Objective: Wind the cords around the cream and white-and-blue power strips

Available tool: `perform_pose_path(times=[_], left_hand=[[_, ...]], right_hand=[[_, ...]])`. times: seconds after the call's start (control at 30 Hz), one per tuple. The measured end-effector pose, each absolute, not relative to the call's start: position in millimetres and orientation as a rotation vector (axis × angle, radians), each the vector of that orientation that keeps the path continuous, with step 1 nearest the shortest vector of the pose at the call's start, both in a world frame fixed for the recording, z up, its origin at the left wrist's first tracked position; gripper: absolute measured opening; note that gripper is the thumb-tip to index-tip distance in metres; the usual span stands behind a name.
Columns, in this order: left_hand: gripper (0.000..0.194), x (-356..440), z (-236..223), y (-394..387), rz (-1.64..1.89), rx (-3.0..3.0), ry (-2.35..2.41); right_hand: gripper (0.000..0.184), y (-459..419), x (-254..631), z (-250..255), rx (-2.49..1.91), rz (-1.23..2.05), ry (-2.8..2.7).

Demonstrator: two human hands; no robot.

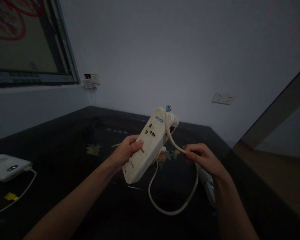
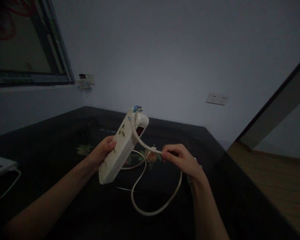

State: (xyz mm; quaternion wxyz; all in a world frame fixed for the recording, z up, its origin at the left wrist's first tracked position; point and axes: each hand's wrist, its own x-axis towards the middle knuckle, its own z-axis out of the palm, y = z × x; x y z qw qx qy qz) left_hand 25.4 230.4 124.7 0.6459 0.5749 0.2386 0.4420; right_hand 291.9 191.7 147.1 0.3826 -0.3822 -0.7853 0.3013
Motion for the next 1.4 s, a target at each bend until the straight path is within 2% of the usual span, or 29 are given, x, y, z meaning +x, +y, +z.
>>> perform_pose_path(times=[0.3,0.47,0.63,0.73,0.87,1.03,1.1,1.23,1.3,1.4], left_hand=[[0.047,27.7,134.1,230.4,1.120,1.646,0.756],[0.036,29.7,134.2,225.6,1.289,2.049,0.967],[0.035,28.8,123.9,232.0,1.218,2.380,1.167],[0.037,29.4,116.9,235.9,1.128,2.469,1.258],[0.037,32.4,113.9,235.9,1.006,2.493,1.322],[0.027,37.0,119.7,232.7,0.984,2.253,1.138],[0.036,38.0,120.7,232.2,0.997,2.095,1.067],[0.069,37.9,119.3,232.5,1.065,1.943,0.973],[0.069,37.5,118.7,232.7,1.105,2.018,0.972],[0.062,37.5,118.6,233.0,1.077,2.148,1.040]], right_hand=[[0.042,187.3,275.2,148.3,-0.985,0.809,-2.082],[0.041,189.7,268.7,143.0,-0.958,0.839,-2.133],[0.040,180.9,250.1,146.0,-0.991,0.745,-2.195],[0.041,174.2,236.6,147.6,-1.072,0.603,-2.258],[0.031,166.5,220.8,145.8,-1.240,0.237,-2.385],[0.023,161.9,210.9,142.7,-1.333,-0.198,-2.480],[0.023,162.0,210.4,142.0,-1.327,-0.335,-2.462],[0.024,162.7,212.3,142.0,-1.256,-0.514,-2.337],[0.026,163.0,213.5,142.4,-1.244,-0.593,-2.308],[0.018,163.6,215.1,142.2,-1.242,-0.599,-2.328]])
